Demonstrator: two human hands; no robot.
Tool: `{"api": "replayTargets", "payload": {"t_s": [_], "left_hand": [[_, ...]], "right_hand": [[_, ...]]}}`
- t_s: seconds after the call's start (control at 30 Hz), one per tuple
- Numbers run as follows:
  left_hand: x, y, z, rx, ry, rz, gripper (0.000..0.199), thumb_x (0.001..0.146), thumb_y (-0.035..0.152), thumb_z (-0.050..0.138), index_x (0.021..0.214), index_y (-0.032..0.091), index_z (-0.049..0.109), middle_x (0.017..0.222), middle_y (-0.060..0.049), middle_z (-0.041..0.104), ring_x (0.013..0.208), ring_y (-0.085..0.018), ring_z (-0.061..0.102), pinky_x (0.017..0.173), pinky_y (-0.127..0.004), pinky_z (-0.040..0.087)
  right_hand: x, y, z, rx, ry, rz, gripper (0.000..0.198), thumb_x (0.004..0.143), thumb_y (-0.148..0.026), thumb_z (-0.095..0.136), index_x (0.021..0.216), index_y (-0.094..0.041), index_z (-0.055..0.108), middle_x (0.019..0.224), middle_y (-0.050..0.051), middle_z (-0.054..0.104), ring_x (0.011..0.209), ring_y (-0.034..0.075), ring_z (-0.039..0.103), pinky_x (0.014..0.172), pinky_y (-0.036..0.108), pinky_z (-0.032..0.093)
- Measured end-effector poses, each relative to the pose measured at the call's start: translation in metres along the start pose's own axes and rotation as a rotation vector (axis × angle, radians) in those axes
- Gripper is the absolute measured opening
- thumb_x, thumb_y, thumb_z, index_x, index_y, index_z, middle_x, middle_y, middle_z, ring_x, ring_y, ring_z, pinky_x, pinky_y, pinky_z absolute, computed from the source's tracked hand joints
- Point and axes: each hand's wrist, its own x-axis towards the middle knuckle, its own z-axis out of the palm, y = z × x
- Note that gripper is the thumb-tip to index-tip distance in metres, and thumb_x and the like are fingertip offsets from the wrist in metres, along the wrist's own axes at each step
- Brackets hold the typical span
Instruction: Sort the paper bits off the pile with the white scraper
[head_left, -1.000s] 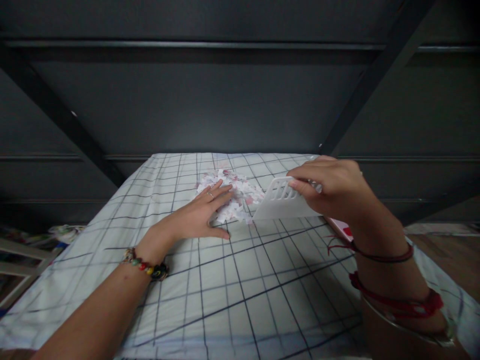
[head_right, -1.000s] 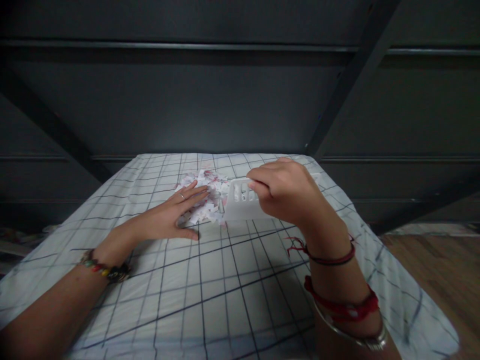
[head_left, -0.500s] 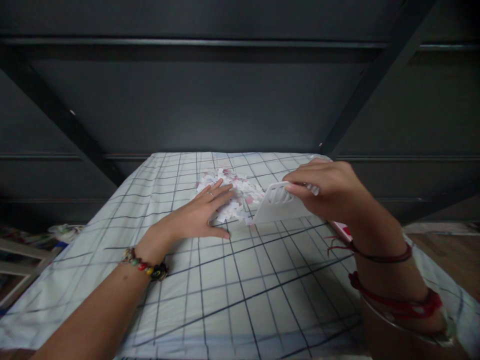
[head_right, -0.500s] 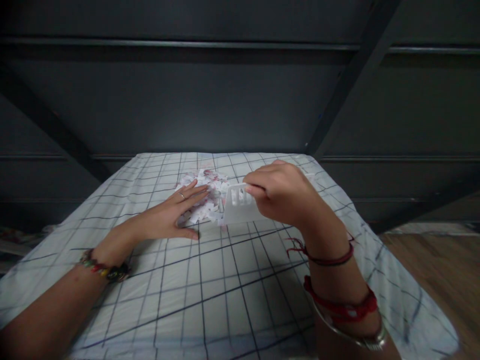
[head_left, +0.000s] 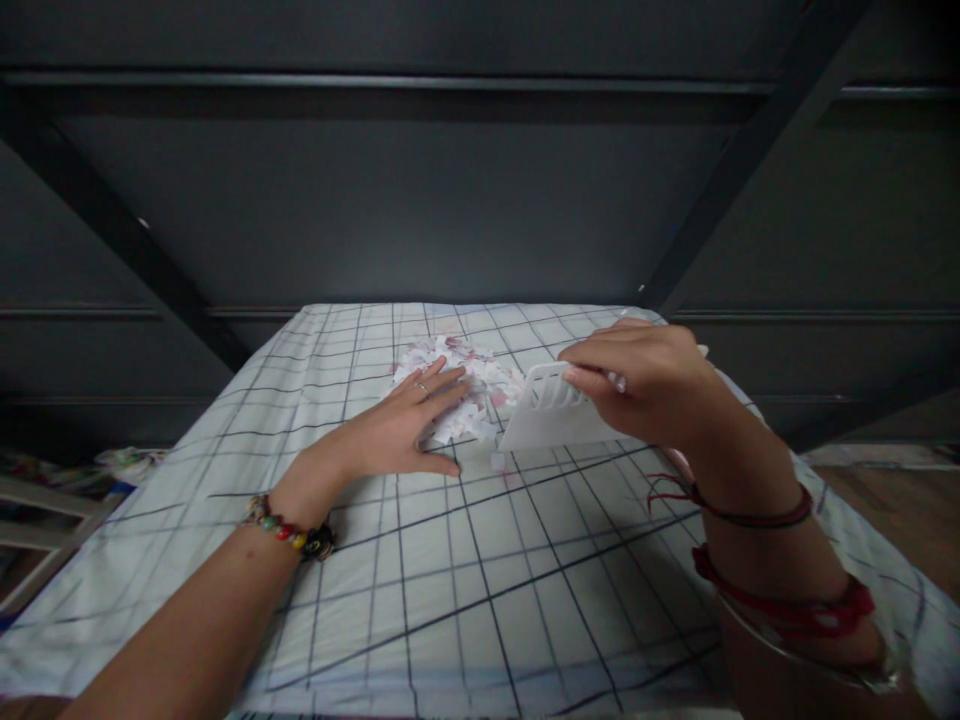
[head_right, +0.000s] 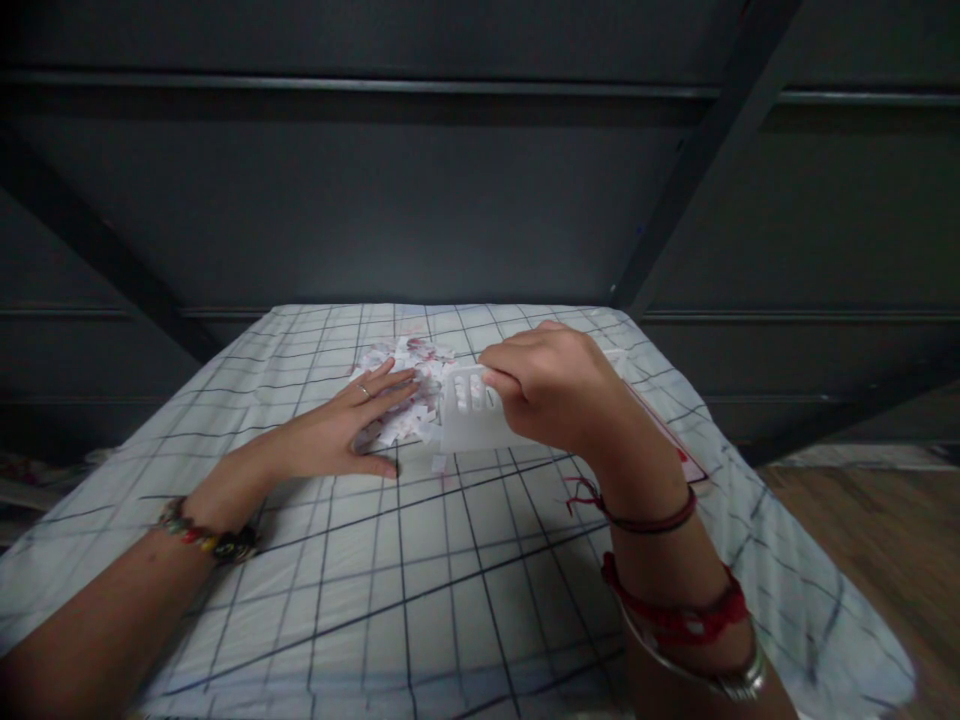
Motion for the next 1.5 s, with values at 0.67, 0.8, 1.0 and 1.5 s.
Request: {"api": "replayTargets", "payload": {"t_s": [0.67,0.8,1.0,1.5], "left_hand": [[0.0,-0.001,-0.001,0.012,0.002,0.017,0.09,0.074,0.066,0.058,0.142,0.018,0.025,0.148,-0.015,0.023,0.137,-0.033,0.007,0.109,-0.052,0.013],[0.0,-0.001,-0.001,0.01,-0.004,0.019,0.089,0.074,0.065,0.058,0.142,0.016,0.026,0.147,-0.016,0.023,0.137,-0.033,0.007,0.109,-0.051,0.013],[-0.002,-0.001,-0.001,-0.004,0.001,0.013,0.089,0.074,0.066,0.057,0.141,0.016,0.027,0.148,-0.016,0.022,0.138,-0.033,0.005,0.109,-0.051,0.013],[-0.002,-0.003,0.001,0.01,0.014,0.031,0.087,0.075,0.063,0.059,0.141,0.018,0.026,0.147,-0.015,0.024,0.137,-0.032,0.007,0.109,-0.05,0.013]], "right_hand": [[0.003,-0.003,0.003,-0.109,0.118,0.02,0.032,0.084,-0.02,0.037,0.058,-0.019,0.055,0.057,0.001,0.059,0.056,0.014,0.053,0.059,0.028,0.036],[0.001,-0.001,0.001,-0.158,0.141,0.085,0.03,0.083,-0.021,0.037,0.06,-0.019,0.056,0.06,0.001,0.061,0.06,0.015,0.056,0.06,0.029,0.036],[-0.008,0.011,0.001,-0.242,0.064,0.285,0.023,0.078,-0.022,0.042,0.061,-0.02,0.057,0.061,0.003,0.061,0.059,0.017,0.055,0.057,0.03,0.033],[-0.008,0.01,0.003,-0.223,-0.079,0.275,0.027,0.081,-0.024,0.04,0.065,-0.02,0.061,0.065,0.003,0.064,0.063,0.018,0.058,0.057,0.03,0.035]]}}
